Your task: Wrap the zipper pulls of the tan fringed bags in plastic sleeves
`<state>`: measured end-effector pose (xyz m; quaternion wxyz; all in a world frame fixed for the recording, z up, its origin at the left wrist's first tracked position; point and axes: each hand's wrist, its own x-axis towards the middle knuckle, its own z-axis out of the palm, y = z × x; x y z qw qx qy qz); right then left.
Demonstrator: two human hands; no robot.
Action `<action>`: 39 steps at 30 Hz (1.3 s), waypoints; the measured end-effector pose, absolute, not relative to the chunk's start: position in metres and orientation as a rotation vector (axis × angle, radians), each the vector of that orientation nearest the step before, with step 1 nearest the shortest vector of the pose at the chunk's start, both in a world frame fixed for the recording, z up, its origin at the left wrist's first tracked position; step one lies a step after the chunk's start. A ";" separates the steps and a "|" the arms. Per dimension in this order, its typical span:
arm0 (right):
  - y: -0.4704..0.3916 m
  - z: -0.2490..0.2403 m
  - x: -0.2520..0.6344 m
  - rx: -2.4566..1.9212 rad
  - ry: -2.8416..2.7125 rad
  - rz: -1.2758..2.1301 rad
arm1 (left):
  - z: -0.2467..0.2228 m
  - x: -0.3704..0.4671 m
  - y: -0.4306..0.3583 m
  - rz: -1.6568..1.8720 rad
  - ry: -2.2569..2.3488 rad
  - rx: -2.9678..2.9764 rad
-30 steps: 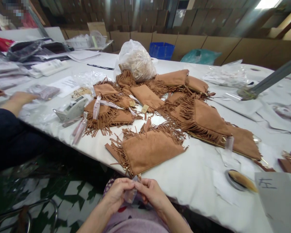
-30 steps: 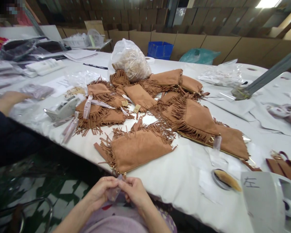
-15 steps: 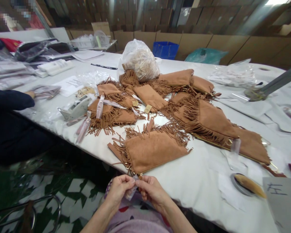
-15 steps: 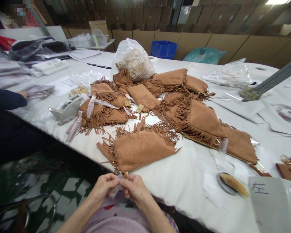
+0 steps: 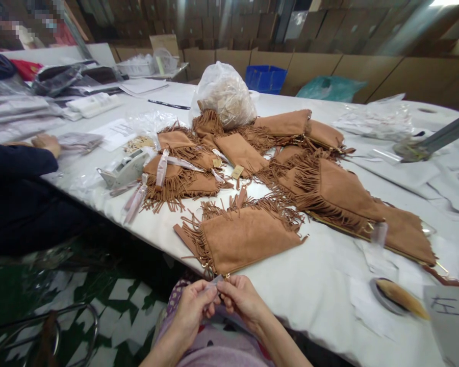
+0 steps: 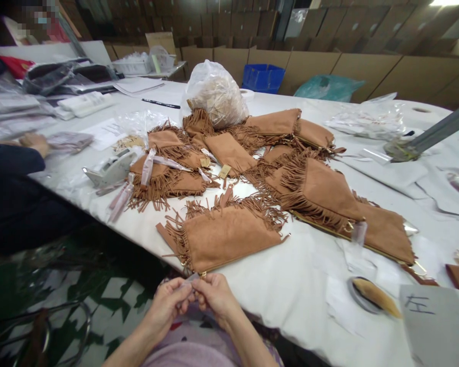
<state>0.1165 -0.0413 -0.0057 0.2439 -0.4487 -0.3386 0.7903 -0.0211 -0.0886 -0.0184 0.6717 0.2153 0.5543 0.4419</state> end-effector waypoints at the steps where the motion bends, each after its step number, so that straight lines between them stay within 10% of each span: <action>1: -0.041 -0.006 0.117 -1.229 -0.914 2.165 | -0.021 -0.019 -0.089 1.017 1.280 0.511; 39: -0.031 0.012 0.137 -1.180 -0.945 2.207 | 0.005 -0.020 -0.073 0.688 1.146 0.730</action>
